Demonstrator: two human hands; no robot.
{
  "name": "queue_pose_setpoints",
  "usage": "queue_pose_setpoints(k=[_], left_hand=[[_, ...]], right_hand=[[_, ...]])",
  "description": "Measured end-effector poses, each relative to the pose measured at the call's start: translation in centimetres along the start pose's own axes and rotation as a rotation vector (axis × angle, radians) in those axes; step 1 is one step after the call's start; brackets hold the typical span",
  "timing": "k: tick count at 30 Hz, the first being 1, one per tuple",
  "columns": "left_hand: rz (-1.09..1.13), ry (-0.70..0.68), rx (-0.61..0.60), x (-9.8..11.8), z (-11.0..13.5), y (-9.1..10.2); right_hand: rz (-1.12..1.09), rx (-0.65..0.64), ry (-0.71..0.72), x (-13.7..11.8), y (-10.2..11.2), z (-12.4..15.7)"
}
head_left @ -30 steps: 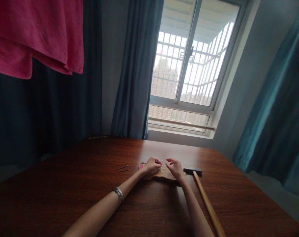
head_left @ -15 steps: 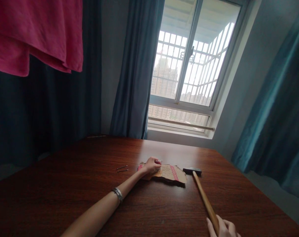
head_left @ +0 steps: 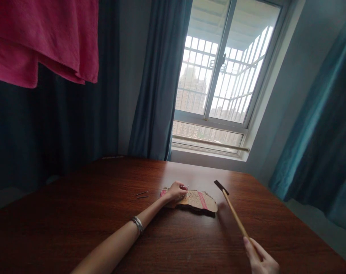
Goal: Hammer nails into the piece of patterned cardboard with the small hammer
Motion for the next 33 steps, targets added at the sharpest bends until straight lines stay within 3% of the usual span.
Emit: queue_pose_setpoints(k=[4,6,8,15,33], left_hand=[[0.005,-0.007,0.002,-0.6,-0.1,-0.1],[0.005,-0.012,0.000,-0.7,-0.2,-0.1],[0.003,-0.007,-0.005,-0.7,-0.2,-0.1],[-0.023,0.001,-0.011,0.3,0.2,0.3],[-0.043,0.020,-0.010,0.0,0.1,0.0]], right_hand=[[-0.429,-0.441,-0.220,-0.9,-5.0,1.8],[-0.495,-0.666,-0.320,-1.7,-7.5,3.4],[-0.510,-0.788,-0.362,-2.5,-9.0,4.7],[-0.491,-0.821,-0.319,-3.8,-10.6,6.5],[-0.482,-0.762,-0.280,-4.7,-9.5,7.0]])
Point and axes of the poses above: each hand's wrist, its own z-axis away from the middle knuckle, its own y-axis out of the back of the hand, x = y × z, the point moved 8 cm from there along -z, towards the middle knuckle, and after that the axes turned 10 degrees about -y, right-handed, at the moved point
